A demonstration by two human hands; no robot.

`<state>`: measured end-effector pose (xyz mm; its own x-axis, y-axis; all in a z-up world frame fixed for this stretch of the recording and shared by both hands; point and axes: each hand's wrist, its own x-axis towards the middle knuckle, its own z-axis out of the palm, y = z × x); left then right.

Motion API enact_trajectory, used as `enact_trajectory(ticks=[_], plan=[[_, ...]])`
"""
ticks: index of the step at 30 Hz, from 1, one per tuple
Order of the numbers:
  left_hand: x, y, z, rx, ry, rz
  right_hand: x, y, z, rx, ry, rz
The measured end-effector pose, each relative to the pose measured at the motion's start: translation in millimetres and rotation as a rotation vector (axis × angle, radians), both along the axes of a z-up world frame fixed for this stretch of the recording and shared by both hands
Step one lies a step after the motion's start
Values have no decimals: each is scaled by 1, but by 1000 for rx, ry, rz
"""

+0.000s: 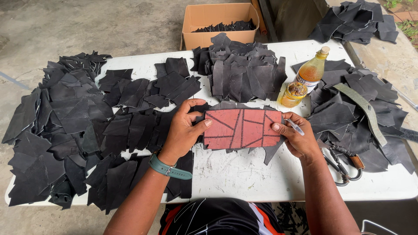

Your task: The person places a red patterned template on a black material piece and uses a white marker to trace the pattern. They then remove the template and repeat the process on another black material piece.

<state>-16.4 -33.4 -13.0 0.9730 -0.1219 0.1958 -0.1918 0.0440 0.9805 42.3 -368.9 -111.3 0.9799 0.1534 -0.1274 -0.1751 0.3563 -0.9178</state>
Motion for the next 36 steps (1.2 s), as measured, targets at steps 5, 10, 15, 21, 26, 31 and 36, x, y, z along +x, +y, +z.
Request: enact_trajectory(ticks=[5, 10, 15, 21, 26, 31, 36], plan=[[-1, -2, -3, 194, -65, 105, 2, -2, -8, 8, -99, -3], [0, -1, -9, 139, -62, 112, 1, -7, -10, -39, -197, -7], [6, 5, -23, 99, -125, 94, -9, -8, -2, -279, -354, -125], [15, 11, -37, 37, -88, 85, -24, 1, 26, -388, -326, -164], [22, 17, -48, -65, 53, 36, -20, 2, 41, -203, -176, -59], [29, 19, -51, -159, 224, 27, -14, 1, 37, -58, -32, -23], [28, 19, -50, -152, 271, 13, -11, -2, 31, -40, 24, -11]])
